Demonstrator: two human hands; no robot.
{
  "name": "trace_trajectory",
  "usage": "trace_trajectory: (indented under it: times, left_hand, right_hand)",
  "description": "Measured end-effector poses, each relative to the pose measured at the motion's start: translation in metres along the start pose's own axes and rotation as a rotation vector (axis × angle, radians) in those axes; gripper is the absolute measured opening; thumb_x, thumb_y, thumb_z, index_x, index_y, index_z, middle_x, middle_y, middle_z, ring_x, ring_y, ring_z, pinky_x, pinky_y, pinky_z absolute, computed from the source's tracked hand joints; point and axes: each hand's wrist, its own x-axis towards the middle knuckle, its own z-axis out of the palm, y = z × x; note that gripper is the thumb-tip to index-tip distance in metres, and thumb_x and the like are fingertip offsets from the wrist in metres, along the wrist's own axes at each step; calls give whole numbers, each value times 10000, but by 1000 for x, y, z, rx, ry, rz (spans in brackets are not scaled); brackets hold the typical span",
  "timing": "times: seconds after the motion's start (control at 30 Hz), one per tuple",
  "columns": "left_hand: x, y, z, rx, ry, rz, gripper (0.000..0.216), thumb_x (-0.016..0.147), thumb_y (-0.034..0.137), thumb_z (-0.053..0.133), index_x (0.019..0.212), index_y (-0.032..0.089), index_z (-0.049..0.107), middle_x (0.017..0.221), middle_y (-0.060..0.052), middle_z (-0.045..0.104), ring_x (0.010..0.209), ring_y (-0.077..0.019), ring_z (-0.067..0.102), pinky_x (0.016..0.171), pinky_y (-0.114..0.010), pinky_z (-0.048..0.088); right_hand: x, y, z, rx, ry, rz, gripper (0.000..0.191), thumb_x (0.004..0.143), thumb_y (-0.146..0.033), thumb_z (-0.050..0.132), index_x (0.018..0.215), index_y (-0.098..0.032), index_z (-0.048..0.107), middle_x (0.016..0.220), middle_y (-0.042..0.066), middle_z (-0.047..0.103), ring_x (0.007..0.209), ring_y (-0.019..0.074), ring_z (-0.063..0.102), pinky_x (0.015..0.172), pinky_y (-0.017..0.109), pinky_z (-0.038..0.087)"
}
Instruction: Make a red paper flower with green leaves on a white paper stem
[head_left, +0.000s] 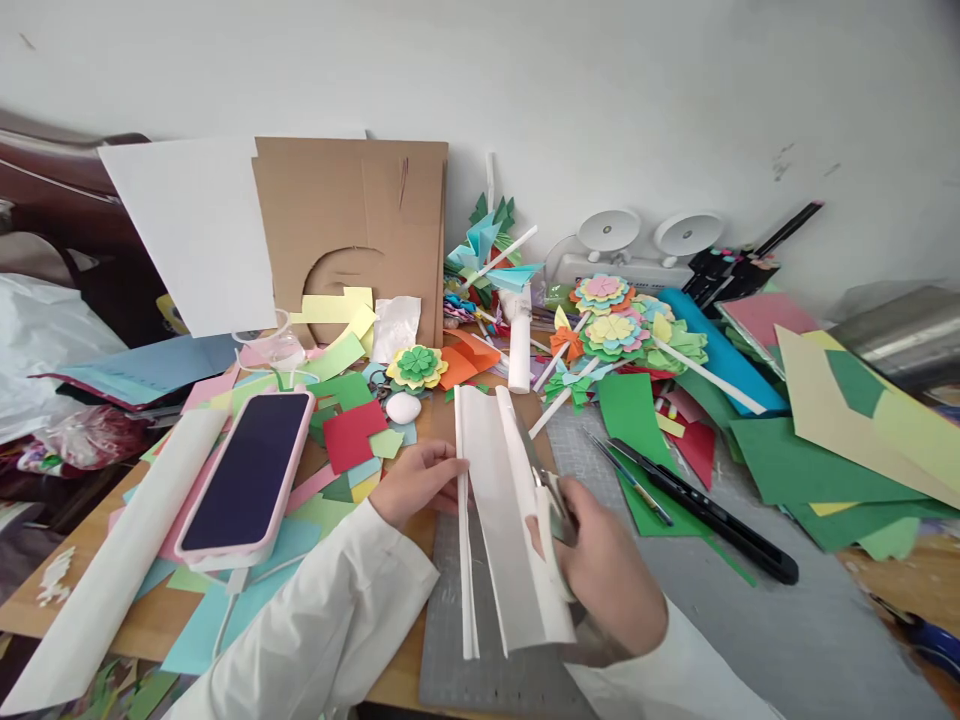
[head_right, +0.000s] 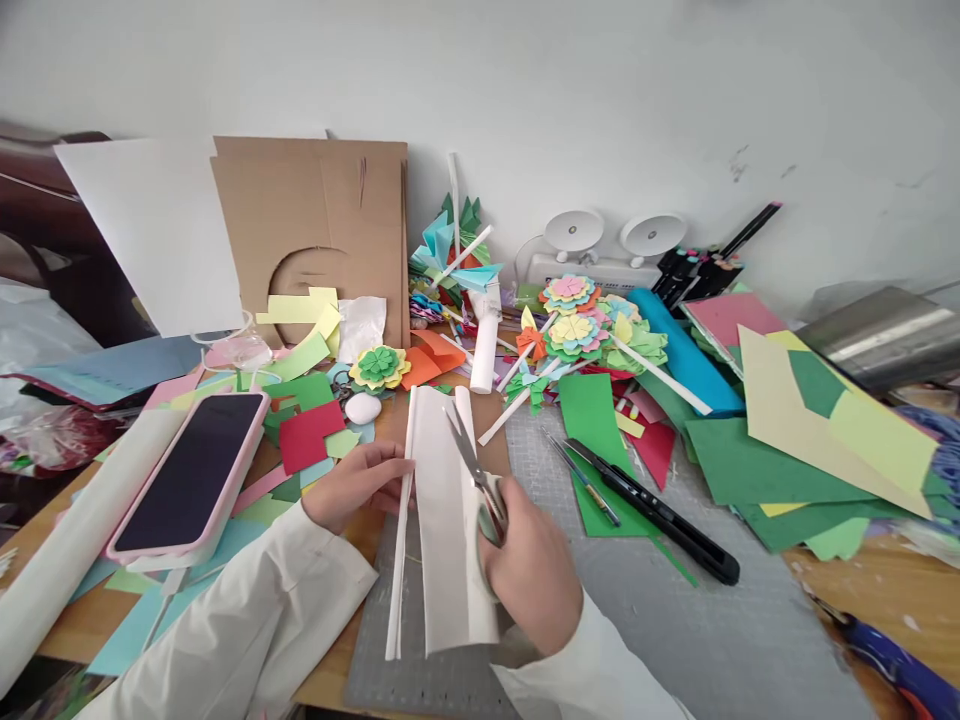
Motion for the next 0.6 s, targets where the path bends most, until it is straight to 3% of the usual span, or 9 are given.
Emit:
trace_trajectory:
  times: [0.17,0.33,0.47,0.6]
  left_hand:
    - [-4,-5,10,12,-123,-34,389,627,461,753,632,137,538,644,-51,683,574,-146,662,556,-250,555]
    - [-3,-11,15,23,-187,-27,392,609,415,783,790,146,563,610,-20,672,532,-144,653,531,-260,561]
    - [-2,-8,13,-24,-156,-67,359,606,314,796,833,119,596,716,-75,720,637,-172,693,588,-256,578]
    - [-5,-3,11,-93,-157,-124,230,684,256,722,813,75,660,754,-123,736,655,-176,704,597,-224,580]
  right_hand:
    - [-33,30,-5,97,23,106,252,828,-434,483,733,-230,368,635,-38,486,585,143,482,536,246,362]
    - [-49,45,0,187,31,132,235,844,-446,490,796,-223,434,719,-11,559,662,156,536,568,247,407]
    - [-34,49,-10,168,19,35,214,851,-428,483,812,-221,445,736,-5,566,651,152,526,558,246,402]
    - [0,50,-35,12,-30,-129,175,818,-377,513,784,-226,431,656,-24,525,594,151,485,555,256,382]
